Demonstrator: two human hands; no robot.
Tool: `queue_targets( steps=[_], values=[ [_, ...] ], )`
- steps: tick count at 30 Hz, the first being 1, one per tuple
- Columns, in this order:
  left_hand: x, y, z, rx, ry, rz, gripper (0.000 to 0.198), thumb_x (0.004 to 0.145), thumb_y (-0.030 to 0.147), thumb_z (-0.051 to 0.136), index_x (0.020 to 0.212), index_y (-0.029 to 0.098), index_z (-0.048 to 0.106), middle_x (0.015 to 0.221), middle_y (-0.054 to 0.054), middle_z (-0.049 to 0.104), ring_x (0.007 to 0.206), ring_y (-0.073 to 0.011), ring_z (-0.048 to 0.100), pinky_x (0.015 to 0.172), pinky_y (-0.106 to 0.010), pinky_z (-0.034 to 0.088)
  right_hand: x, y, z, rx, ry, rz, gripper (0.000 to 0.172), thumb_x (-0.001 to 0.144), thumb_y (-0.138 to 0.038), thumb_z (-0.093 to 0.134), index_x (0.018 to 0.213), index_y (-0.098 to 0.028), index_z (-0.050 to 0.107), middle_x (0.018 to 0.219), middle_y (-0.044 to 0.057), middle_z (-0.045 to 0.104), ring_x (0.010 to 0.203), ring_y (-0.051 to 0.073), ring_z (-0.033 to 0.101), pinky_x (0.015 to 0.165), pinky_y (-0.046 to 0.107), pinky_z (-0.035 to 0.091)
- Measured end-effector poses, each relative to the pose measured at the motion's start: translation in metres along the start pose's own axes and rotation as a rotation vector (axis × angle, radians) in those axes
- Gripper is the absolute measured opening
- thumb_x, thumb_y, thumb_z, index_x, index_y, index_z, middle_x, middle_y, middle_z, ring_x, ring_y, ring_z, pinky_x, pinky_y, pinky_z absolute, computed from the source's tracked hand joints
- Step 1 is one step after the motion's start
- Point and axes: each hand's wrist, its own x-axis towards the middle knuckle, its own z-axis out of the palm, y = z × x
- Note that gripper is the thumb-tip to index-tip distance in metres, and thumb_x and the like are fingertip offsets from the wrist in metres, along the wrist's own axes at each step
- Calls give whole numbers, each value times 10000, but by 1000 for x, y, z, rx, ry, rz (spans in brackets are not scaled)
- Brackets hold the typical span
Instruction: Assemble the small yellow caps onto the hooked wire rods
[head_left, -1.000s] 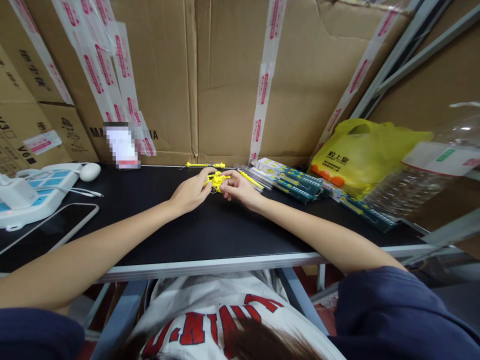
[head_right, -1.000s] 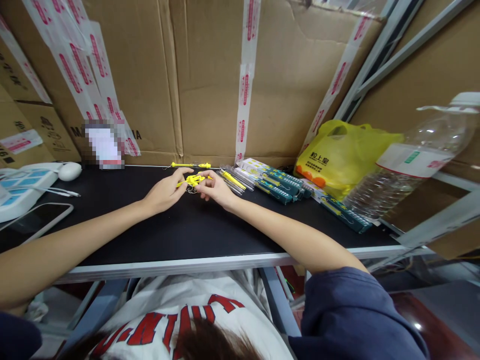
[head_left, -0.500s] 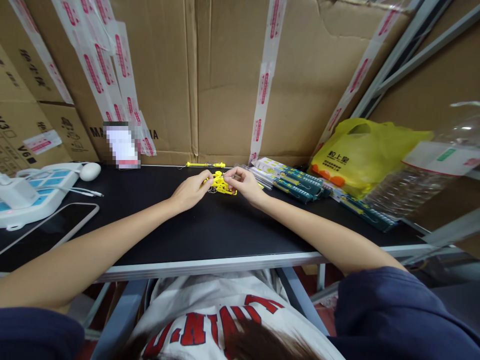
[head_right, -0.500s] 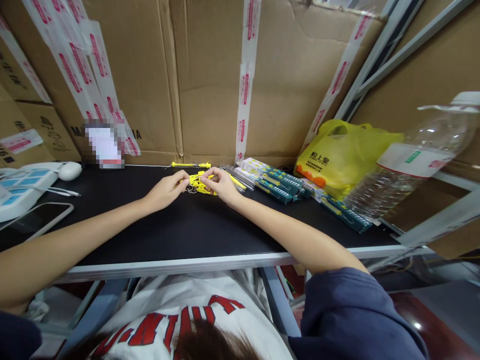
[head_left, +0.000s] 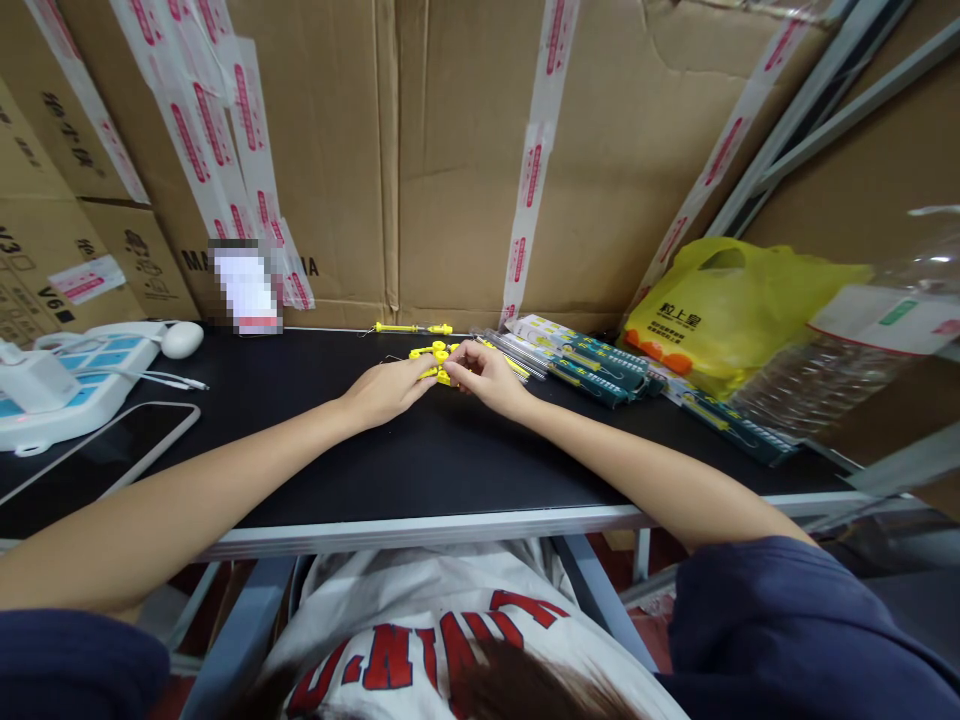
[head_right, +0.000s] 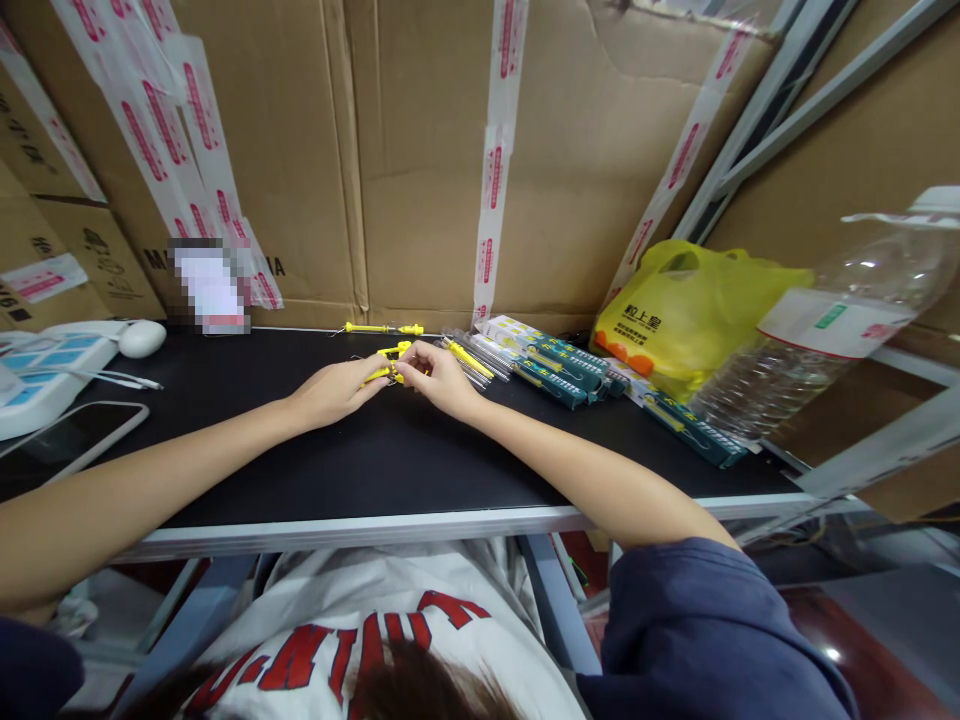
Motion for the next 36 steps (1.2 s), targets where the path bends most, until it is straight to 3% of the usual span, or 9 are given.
queue_targets(
  steps=[5,9,13,18,23,32,36],
  values=[
    [1,-7,2,1,-27,163,288,998,333,365,1032,225,630,1057,-58,697,1002,-213,661,850,-296,499,0,0,1,61,-118,59,485,862,-662,545,754,-191,511,664,-10,590,516,84,521,471,218,437],
    [1,-7,1,-38,-2,214,273,994,329,386,1014,220,636,1066,-61,701,1024,-212,656,879,-303,496,0,2,1,97,-173,86,458,874,-650,547,808,-204,471,664,-29,597,488,73,513,436,198,429],
    [1,-5,-1,-76,26,106,245,966,342,471,1139,205,576,1062,-80,701,966,-233,683,815,-310,508,-2,4,2,96,-262,79,431,897,-630,527,836,-209,451,646,-37,600,461,70,491,423,197,413],
    [0,-5,-1,-86,48,43,507,948,322,493,1432,215,382,1065,-76,706,947,-228,704,800,-298,512,-4,6,4,51,-345,51,417,888,-594,565,801,-207,438,631,-34,606,470,70,490,463,205,405],
    [1,-5,-1,-31,-3,63,453,952,284,482,1395,207,437,1123,-96,708,1017,-244,695,850,-322,514,-4,7,4,-31,-358,41,413,895,-580,551,752,-209,438,597,-26,595,482,82,471,504,223,389],
    [-2,17,-6,242,-168,-76,468,987,268,405,1434,149,326,1038,-122,741,891,-295,736,709,-336,542,-7,4,7,-333,-258,-40,430,932,-518,509,655,-204,411,546,-39,477,537,101,396,567,249,315],
    [-3,23,-7,356,-189,-89,457,1006,257,336,1447,143,302,1029,-140,740,856,-289,742,680,-329,548,-7,3,8,-392,-260,-39,393,968,-441,458,666,-191,433,596,-23,492,571,105,422,587,250,314]
  ],
)
